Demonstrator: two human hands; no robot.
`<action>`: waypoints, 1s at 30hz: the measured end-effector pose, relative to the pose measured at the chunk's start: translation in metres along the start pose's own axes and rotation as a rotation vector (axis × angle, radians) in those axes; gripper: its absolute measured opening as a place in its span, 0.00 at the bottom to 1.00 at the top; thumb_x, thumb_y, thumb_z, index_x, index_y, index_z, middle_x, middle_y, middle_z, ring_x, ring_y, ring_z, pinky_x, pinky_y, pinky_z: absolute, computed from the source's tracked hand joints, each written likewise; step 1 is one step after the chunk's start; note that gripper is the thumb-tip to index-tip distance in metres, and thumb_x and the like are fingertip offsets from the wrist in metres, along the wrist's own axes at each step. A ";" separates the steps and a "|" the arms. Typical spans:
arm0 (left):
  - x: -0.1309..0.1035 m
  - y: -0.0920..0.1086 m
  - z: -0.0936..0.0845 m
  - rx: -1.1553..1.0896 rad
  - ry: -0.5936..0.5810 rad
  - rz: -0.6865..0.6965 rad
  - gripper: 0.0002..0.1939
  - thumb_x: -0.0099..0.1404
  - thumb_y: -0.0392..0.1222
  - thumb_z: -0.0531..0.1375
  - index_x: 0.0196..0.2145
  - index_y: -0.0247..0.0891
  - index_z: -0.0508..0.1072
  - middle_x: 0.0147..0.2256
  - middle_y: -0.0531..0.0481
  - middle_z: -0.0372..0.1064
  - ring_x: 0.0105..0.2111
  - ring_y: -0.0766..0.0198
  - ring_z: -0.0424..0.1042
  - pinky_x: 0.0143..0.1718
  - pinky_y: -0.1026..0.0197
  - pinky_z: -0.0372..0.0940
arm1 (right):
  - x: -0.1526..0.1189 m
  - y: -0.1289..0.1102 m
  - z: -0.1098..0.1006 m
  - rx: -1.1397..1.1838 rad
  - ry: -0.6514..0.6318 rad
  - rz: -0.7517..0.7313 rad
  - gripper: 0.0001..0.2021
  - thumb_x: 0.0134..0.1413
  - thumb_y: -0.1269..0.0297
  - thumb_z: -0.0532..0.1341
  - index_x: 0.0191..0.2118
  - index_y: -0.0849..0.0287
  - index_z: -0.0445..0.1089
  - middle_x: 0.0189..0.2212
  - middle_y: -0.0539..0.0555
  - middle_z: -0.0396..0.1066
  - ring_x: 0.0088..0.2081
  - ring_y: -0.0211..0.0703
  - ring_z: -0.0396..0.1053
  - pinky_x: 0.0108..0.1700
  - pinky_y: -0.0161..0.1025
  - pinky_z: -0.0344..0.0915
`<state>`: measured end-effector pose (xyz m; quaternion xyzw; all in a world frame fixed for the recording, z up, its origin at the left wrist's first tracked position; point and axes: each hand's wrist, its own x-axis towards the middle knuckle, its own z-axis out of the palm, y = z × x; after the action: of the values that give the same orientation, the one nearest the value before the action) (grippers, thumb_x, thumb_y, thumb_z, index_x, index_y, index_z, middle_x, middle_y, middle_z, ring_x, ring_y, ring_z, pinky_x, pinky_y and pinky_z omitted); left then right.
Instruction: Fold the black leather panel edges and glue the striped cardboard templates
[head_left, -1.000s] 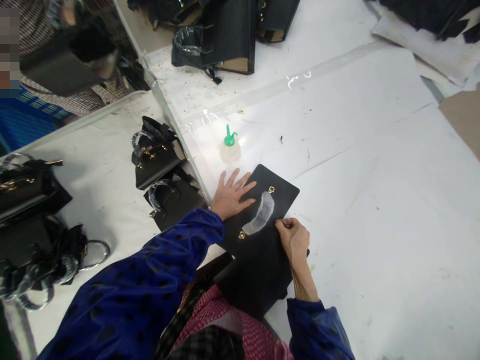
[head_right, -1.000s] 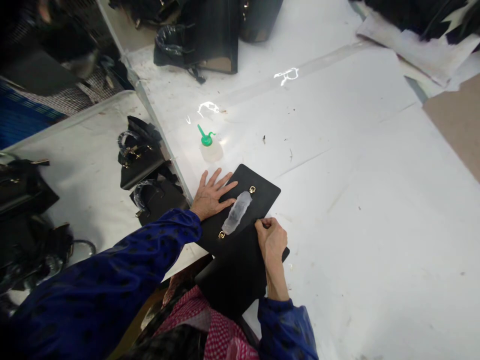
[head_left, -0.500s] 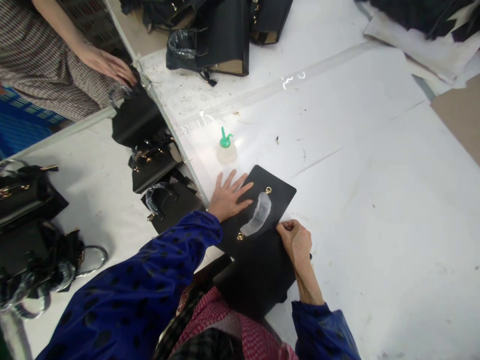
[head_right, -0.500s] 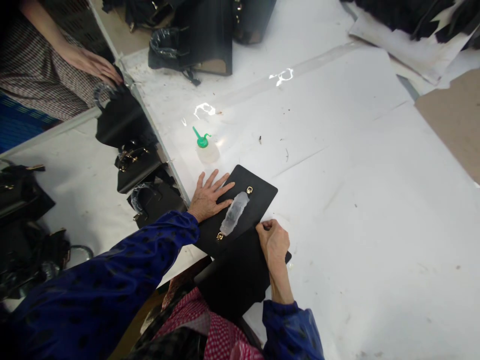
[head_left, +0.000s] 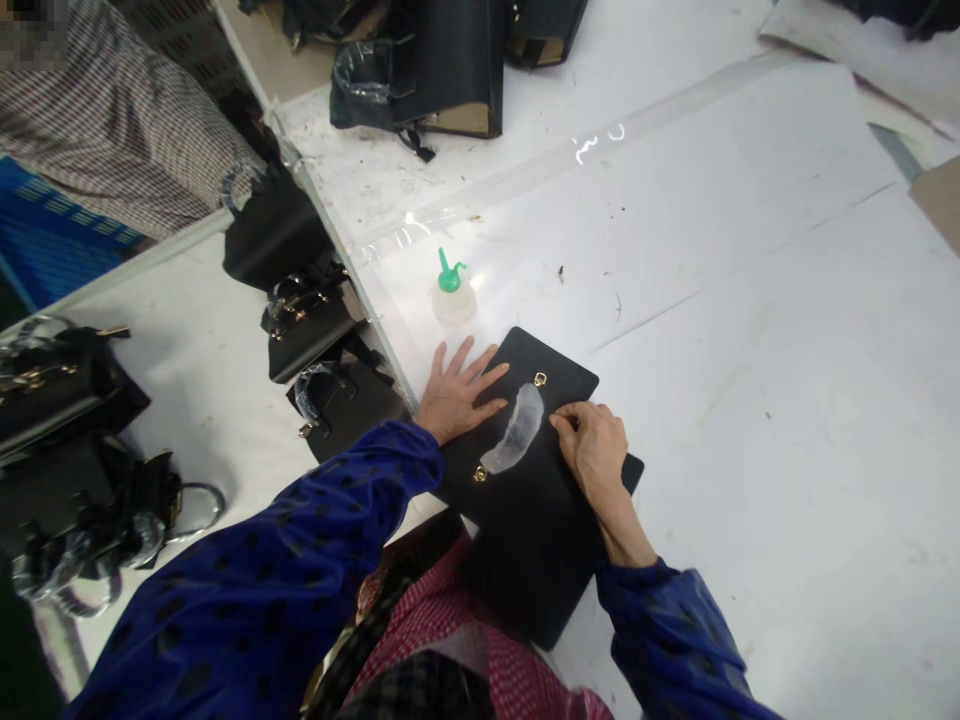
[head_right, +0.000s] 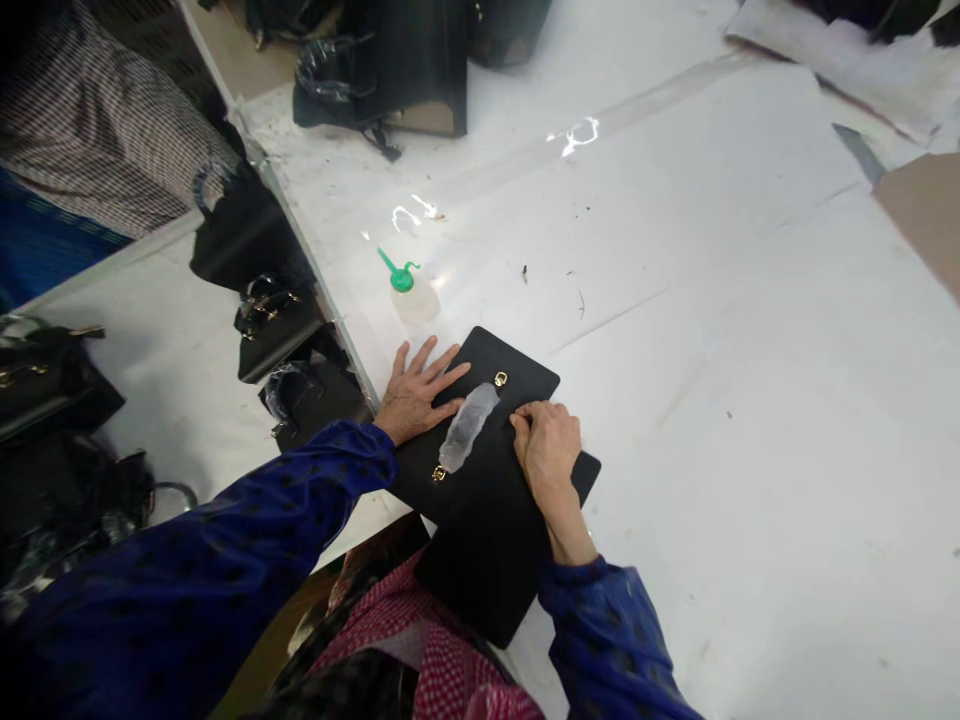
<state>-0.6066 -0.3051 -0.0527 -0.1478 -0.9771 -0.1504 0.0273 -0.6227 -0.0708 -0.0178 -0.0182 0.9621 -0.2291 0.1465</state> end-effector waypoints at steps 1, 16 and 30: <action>0.000 0.000 0.000 0.001 0.000 -0.002 0.28 0.71 0.59 0.55 0.64 0.49 0.66 0.69 0.49 0.57 0.71 0.40 0.48 0.68 0.28 0.39 | 0.004 0.000 -0.001 -0.025 0.010 -0.003 0.07 0.59 0.64 0.61 0.34 0.57 0.76 0.36 0.59 0.77 0.42 0.54 0.68 0.45 0.47 0.56; 0.000 0.001 -0.002 0.006 0.010 0.007 0.27 0.71 0.57 0.55 0.64 0.48 0.66 0.69 0.49 0.57 0.70 0.39 0.49 0.67 0.27 0.40 | -0.021 -0.005 0.006 -0.138 -0.009 -0.090 0.09 0.63 0.66 0.60 0.32 0.56 0.77 0.34 0.57 0.77 0.39 0.51 0.67 0.41 0.45 0.52; 0.000 0.001 -0.001 -0.014 -0.018 -0.024 0.28 0.71 0.59 0.55 0.64 0.49 0.66 0.69 0.50 0.57 0.71 0.41 0.48 0.68 0.29 0.36 | -0.042 0.012 0.012 -0.097 -0.017 -0.199 0.10 0.63 0.65 0.59 0.31 0.56 0.74 0.31 0.55 0.75 0.38 0.50 0.66 0.40 0.44 0.52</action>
<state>-0.6062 -0.3052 -0.0512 -0.1378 -0.9780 -0.1559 0.0158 -0.5781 -0.0608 -0.0224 -0.1226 0.9643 -0.1954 0.1301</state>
